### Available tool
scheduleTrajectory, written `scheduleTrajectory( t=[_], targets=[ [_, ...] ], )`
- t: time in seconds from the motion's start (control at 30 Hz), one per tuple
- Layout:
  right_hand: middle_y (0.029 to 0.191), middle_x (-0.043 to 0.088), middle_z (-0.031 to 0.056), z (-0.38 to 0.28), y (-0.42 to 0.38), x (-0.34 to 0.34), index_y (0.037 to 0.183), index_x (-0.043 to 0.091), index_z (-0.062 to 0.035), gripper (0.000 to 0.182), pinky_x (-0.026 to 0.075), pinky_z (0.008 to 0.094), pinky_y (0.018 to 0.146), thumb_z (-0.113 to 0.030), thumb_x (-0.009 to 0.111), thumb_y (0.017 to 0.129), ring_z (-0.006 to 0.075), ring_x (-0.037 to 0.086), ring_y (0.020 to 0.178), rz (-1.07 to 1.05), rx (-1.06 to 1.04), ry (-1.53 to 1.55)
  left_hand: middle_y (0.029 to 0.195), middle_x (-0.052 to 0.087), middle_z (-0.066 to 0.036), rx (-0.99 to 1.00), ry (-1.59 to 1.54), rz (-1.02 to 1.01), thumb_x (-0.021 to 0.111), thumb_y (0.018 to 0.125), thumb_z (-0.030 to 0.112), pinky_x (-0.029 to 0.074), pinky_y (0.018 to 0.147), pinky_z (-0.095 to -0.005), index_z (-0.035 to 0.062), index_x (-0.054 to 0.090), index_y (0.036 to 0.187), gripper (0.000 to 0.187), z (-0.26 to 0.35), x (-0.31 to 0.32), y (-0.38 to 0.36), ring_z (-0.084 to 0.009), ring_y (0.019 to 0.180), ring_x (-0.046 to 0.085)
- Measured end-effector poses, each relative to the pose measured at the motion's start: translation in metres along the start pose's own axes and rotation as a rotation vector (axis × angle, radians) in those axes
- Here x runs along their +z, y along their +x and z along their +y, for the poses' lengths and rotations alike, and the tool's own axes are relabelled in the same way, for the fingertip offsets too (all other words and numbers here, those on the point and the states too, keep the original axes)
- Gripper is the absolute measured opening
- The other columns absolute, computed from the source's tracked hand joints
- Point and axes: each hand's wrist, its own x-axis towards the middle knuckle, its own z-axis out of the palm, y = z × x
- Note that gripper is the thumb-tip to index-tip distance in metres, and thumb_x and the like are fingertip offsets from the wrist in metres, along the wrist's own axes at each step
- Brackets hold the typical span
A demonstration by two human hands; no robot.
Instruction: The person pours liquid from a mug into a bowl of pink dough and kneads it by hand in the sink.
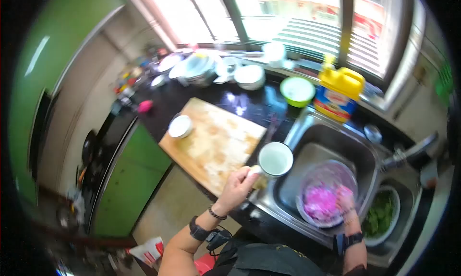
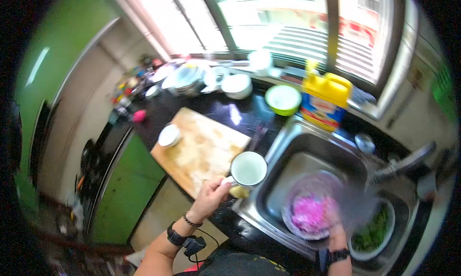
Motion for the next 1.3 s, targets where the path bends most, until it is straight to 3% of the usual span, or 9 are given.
scheduleTrajectory(
  t=[0.07,0.13,0.37,0.5,0.6,0.7,0.83,1.03,1.3],
  targets=[
    [0.058,0.050,0.0033,-0.091,-0.009,-0.070,0.091,0.055,-0.0052,0.016,0.039,0.0265,0.037,-0.014,0.042,0.087,0.0118,0.047,0.044,-0.030,0.686,1.147,0.061,0.045,0.005,0.009,0.019,0.080,0.049,0.087,0.017,0.030,0.046,-0.0202,0.0005,0.059,0.087,0.019,0.000,-0.029,-0.013,-0.0029,0.053,0.037],
    [0.051,0.042,-0.0010,-0.099,-0.006,-0.065,0.073,0.051,-0.0112,0.016,0.031,0.0271,0.030,-0.019,0.044,0.085,0.0111,0.037,0.035,0.073,0.703,1.043,0.060,0.044,0.005,-0.078,-0.133,0.188,0.048,0.087,0.018,0.030,0.045,-0.0195,0.0003,0.059,0.085,0.021,0.005,-0.056,-0.028,-0.0031,0.052,0.038],
    [0.051,0.045,0.0010,-0.088,-0.002,-0.056,0.075,0.054,-0.0105,0.013,0.034,0.0289,0.031,-0.019,0.047,0.083,0.0131,0.040,0.036,0.203,0.825,1.036,0.056,0.043,0.002,-0.014,-0.182,0.680,0.046,0.085,0.017,0.029,0.041,-0.0184,0.0094,0.046,0.068,0.019,-0.011,-0.188,-0.056,-0.0047,0.048,0.037],
    [0.051,0.043,-0.0013,-0.118,-0.001,-0.062,0.065,0.050,-0.0123,0.018,0.029,0.0241,0.034,-0.017,0.050,0.083,0.0092,0.037,0.038,0.190,0.651,0.995,0.057,0.038,0.004,-0.002,-0.180,0.898,0.048,0.084,0.019,0.025,0.041,-0.0190,0.0124,0.045,0.068,0.018,-0.041,-0.274,-0.038,-0.0050,0.049,0.035],
    [0.054,0.043,-0.0035,-0.150,0.004,-0.069,0.064,0.049,-0.0145,0.020,0.025,0.0219,0.038,-0.019,0.052,0.083,0.0076,0.034,0.042,0.352,0.734,0.961,0.062,0.036,0.006,0.002,-0.173,0.861,0.046,0.084,0.016,0.022,0.041,-0.0163,0.0121,0.044,0.071,0.013,-0.079,-0.347,-0.006,-0.0028,0.051,0.032],
    [0.058,0.049,-0.0027,-0.204,0.012,-0.100,0.081,0.058,-0.0088,0.013,0.036,0.0215,0.038,-0.018,0.050,0.084,0.0067,0.043,0.044,0.407,0.888,0.994,0.061,0.038,0.004,-0.045,-0.134,0.869,0.045,0.089,0.025,0.021,0.037,-0.0179,0.0116,0.044,0.068,0.024,-0.148,-0.424,0.039,-0.0038,0.047,0.033],
    [0.061,0.054,0.0013,-0.213,0.022,-0.099,0.081,0.058,-0.0058,0.013,0.045,0.0246,0.040,-0.017,0.052,0.083,0.0103,0.051,0.046,0.602,0.898,1.041,0.063,0.037,0.004,-0.059,-0.204,0.791,0.046,0.089,0.035,0.022,0.039,-0.0182,0.0098,0.045,0.072,0.030,-0.205,-0.474,0.091,-0.0042,0.049,0.033],
    [0.079,0.060,0.0067,-0.245,0.026,-0.101,0.094,0.057,-0.0020,0.017,0.053,0.0289,0.059,-0.016,0.049,0.086,0.0167,0.060,0.069,0.673,0.908,1.089,0.069,0.043,0.001,-0.112,-0.268,0.772,0.045,0.089,0.033,0.027,0.039,-0.0170,0.0076,0.046,0.077,0.028,-0.243,-0.498,0.139,-0.0048,0.050,0.039],
    [0.094,0.059,0.0108,-0.283,0.094,-0.103,0.105,0.052,0.0014,0.028,0.052,0.0294,0.068,-0.020,0.051,0.087,0.0195,0.060,0.082,0.493,0.587,1.380,0.076,0.046,-0.001,-0.120,-0.318,0.743,0.046,0.089,0.033,0.031,0.043,-0.0174,0.0041,0.048,0.087,0.029,-0.250,-0.491,0.157,-0.0060,0.056,0.043]
  ],
)
